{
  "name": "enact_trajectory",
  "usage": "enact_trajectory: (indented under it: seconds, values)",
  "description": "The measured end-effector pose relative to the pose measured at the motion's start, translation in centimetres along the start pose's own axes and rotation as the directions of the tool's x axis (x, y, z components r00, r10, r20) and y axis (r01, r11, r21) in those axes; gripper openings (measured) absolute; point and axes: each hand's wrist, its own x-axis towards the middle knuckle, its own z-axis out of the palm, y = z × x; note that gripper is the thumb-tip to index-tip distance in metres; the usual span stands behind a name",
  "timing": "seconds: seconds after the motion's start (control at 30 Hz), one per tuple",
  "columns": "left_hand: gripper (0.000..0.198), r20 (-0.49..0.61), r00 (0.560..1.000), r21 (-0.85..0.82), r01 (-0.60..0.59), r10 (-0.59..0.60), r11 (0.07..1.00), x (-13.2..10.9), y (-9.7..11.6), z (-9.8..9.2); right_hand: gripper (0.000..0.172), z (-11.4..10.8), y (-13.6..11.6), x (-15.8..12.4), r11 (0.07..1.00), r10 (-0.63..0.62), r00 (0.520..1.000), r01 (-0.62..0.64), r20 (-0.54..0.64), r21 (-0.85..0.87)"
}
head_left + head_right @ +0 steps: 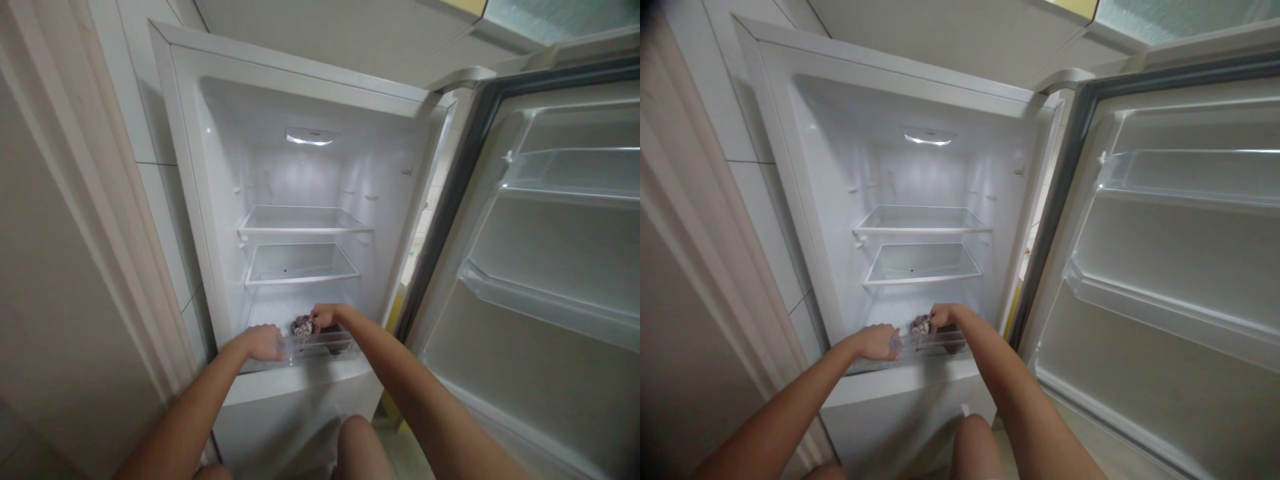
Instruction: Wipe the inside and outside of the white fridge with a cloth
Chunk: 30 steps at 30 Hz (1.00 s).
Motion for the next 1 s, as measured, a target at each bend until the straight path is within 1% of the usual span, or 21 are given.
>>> enact_trajectory:
  seconds: [0.07,0.17,0.27,0.37,0.47,0.57,0.63,0.7,0.8,0.87,0.93,1.0]
  values:
    - [0.041,-0.014,1.000,-0.006,-0.007,0.007,1.000,0.0,-0.2,0.3,0.031,-0.8,0.8,-0.3,0.998,0.034,0.999,-0.036,-0.031,-0.048]
    - [0.042,-0.027,1.000,-0.012,-0.014,0.013,1.000,0.0,-0.3,0.5,0.031,-1.3,1.2,-0.5,0.988,0.052,0.986,-0.074,-0.158,-0.134]
    - [0.040,-0.035,0.999,-0.017,-0.021,0.020,1.000,0.0,-0.3,0.5,0.039,-0.8,0.4,0.2,0.970,0.061,0.954,-0.125,-0.293,-0.207]
    - [0.038,-0.049,0.999,-0.025,-0.026,0.025,0.999,-0.1,-0.3,0.3,0.043,-0.1,-1.3,2.3,0.961,0.027,0.938,-0.119,-0.347,-0.249]
    - [0.035,-0.070,0.997,-0.042,-0.048,0.045,0.998,-0.1,-0.4,0.5,0.041,-0.1,-3.4,5.3,0.970,-0.046,0.944,-0.035,-0.328,-0.239]
    - [0.031,-0.118,0.990,-0.076,-0.089,0.080,0.993,0.1,-0.6,0.8,0.036,-0.5,-5.4,8.3,0.983,-0.105,0.953,0.056,-0.285,-0.177]
    - [0.029,-0.162,0.981,-0.105,-0.122,0.104,0.987,0.1,-0.9,1.0,0.034,-0.5,-6.8,9.8,0.986,-0.144,0.955,0.117,-0.259,-0.118]
    - [0.028,-0.211,0.970,-0.127,-0.152,0.123,0.980,0.1,-1.0,1.1,0.034,-0.2,-8.1,10.7,0.982,-0.190,0.956,0.184,-0.224,-0.045]
    - [0.031,-0.291,0.948,-0.129,-0.171,0.128,0.977,-0.3,-0.9,1.2,0.031,0.5,-10.0,11.0,0.952,-0.276,0.952,0.290,-0.133,0.100]
    - [0.033,-0.348,0.930,-0.114,-0.171,0.122,0.979,-0.7,-0.7,1.1,0.028,0.7,-10.6,10.7,0.918,-0.330,0.941,0.339,-0.076,0.205]
    - [0.038,-0.404,0.908,-0.091,-0.159,0.110,0.983,-1.1,-0.3,1.1,0.033,0.7,-10.5,9.9,0.887,-0.353,0.934,0.355,-0.060,0.296]
    - [0.048,-0.461,0.883,-0.067,-0.134,0.088,0.989,-1.4,0.0,1.2,0.043,0.8,-9.7,8.8,0.864,-0.339,0.938,0.343,-0.079,0.369]
